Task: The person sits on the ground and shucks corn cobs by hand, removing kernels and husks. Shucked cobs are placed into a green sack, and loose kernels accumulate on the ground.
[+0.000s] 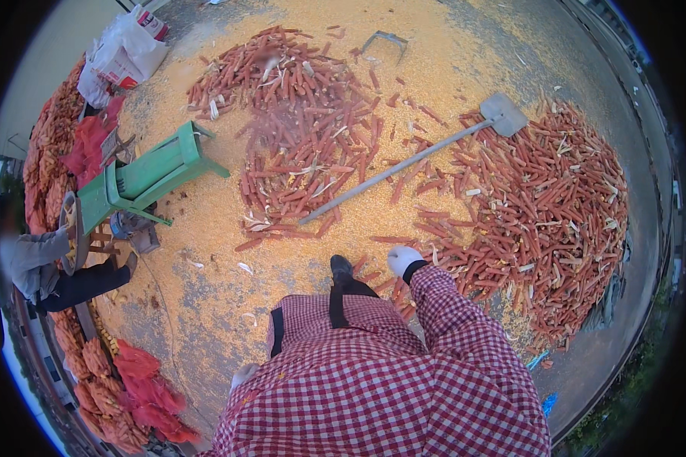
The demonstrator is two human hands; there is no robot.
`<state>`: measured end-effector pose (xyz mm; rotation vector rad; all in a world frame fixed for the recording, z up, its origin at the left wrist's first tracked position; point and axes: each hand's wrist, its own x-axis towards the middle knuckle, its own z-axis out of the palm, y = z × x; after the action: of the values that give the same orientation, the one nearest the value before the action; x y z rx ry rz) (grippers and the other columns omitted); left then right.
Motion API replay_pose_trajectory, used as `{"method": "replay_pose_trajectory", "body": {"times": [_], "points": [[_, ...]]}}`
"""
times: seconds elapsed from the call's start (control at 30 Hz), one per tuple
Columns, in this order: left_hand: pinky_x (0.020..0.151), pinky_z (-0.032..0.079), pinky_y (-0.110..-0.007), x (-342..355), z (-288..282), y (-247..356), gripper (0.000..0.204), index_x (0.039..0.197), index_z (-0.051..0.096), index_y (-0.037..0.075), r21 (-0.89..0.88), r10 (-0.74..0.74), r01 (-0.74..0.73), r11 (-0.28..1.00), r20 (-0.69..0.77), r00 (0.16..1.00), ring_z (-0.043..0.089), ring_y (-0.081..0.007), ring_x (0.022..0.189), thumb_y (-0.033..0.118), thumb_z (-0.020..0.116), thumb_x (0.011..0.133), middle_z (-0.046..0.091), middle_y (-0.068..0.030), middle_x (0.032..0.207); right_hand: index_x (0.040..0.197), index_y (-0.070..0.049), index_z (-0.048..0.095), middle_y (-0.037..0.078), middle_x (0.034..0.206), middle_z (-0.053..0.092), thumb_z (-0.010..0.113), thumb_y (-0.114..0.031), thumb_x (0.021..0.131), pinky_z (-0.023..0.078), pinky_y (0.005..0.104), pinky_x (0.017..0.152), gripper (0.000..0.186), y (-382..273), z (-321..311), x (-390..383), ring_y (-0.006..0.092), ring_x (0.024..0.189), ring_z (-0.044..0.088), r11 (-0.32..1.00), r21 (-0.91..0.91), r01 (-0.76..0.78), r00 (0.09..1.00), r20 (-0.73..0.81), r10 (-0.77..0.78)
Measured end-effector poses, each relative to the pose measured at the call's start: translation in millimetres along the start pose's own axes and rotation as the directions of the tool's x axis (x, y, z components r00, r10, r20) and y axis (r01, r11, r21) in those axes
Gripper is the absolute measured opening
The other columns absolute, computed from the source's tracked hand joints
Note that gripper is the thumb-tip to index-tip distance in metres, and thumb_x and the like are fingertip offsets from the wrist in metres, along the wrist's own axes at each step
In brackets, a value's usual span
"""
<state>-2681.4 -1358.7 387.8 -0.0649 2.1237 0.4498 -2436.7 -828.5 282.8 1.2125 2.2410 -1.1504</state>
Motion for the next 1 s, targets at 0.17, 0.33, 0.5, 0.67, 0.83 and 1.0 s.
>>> {"method": "replay_pose_trajectory", "body": {"times": [0.17, 0.33, 0.5, 0.67, 0.83, 1.0], "points": [[0.078, 0.054, -0.031, 9, -28, 79, 0.038, 0.112, 0.071, -0.003, -0.070, -0.065, 0.064, 0.995, -0.006, 0.998, 0.068, -0.0166, 0.085, 0.027, 0.060, 0.093, 0.074, -0.0118, 0.094, 0.108, -0.007, 0.071, 0.017, 0.103, 0.072, 0.062, -0.030, 0.091, 0.053, 0.0425, 0.088, 0.030, -62, -24, 37, 0.0352, 0.100, 0.068, 0.998, 0.009, 0.069, 0.998, -0.004, -0.069], [0.077, 0.053, -0.031, 101, -59, 21, 0.035, 0.109, 0.072, -0.002, 0.097, -0.001, -0.009, 0.995, 0.098, 0.995, 0.068, -0.0159, 0.084, 0.025, 0.058, 0.093, 0.074, -0.0132, 0.092, 0.105, -0.007, 0.070, 0.017, 0.102, 0.072, 0.061, -0.031, 0.092, 0.053, 0.0433, 0.088, 0.029, -123, -28, 62, 0.0353, 0.098, 0.068, 0.983, -0.048, 0.174, 0.985, 0.021, -0.174], [0.070, 0.055, -0.031, 195, -62, 16, 0.027, 0.101, 0.070, -0.005, -0.531, -0.098, 0.119, 0.839, 0.069, 0.993, 0.067, -0.0188, 0.079, 0.018, 0.062, 0.091, 0.071, -0.0122, 0.091, 0.109, -0.008, 0.070, 0.019, 0.105, 0.072, 0.059, -0.034, 0.092, 0.052, 0.0441, 0.090, 0.033, -128, -57, 74, 0.0365, 0.102, 0.067, 0.991, -0.106, 0.085, 0.993, 0.090, -0.075], [0.071, 0.056, -0.033, 195, -131, 19, 0.032, 0.107, 0.067, -0.006, -0.442, -0.120, 0.138, 0.886, 0.067, 0.990, 0.068, -0.0193, 0.079, 0.021, 0.063, 0.091, 0.072, -0.0114, 0.093, 0.105, -0.007, 0.073, 0.019, 0.104, 0.072, 0.062, -0.034, 0.091, 0.052, 0.0430, 0.091, 0.033, -130, -58, 101, 0.0361, 0.102, 0.068, 1.000, 0.003, -0.003, 0.999, -0.048, 0.004], [0.063, 0.054, -0.036, 167, -196, 129, 0.029, 0.110, 0.065, 0.000, -0.205, -0.302, 0.292, 0.934, -0.021, 0.953, 0.067, -0.0194, 0.074, 0.023, 0.059, 0.093, 0.070, -0.0101, 0.093, 0.102, -0.008, 0.074, 0.018, 0.099, 0.073, 0.064, -0.035, 0.089, 0.053, 0.0430, 0.089, 0.032, -134, -60, 100, 0.0361, 0.098, 0.069, 0.999, 0.030, -0.024, 0.996, -0.087, 0.026], [0.058, 0.052, -0.035, 259, -225, 114, 0.030, 0.108, 0.066, 0.002, -0.237, -0.185, 0.143, 0.961, -0.162, 0.969, 0.064, -0.0190, 0.067, 0.028, 0.059, 0.094, 0.068, -0.0081, 0.086, 0.106, -0.006, 0.074, 0.019, 0.103, 0.073, 0.064, -0.035, 0.088, 0.052, 0.0426, 0.090, 0.035, -119, -61, 97, 0.0356, 0.101, 0.068, 0.984, 0.098, -0.149, 0.989, -0.006, 0.150]]}}
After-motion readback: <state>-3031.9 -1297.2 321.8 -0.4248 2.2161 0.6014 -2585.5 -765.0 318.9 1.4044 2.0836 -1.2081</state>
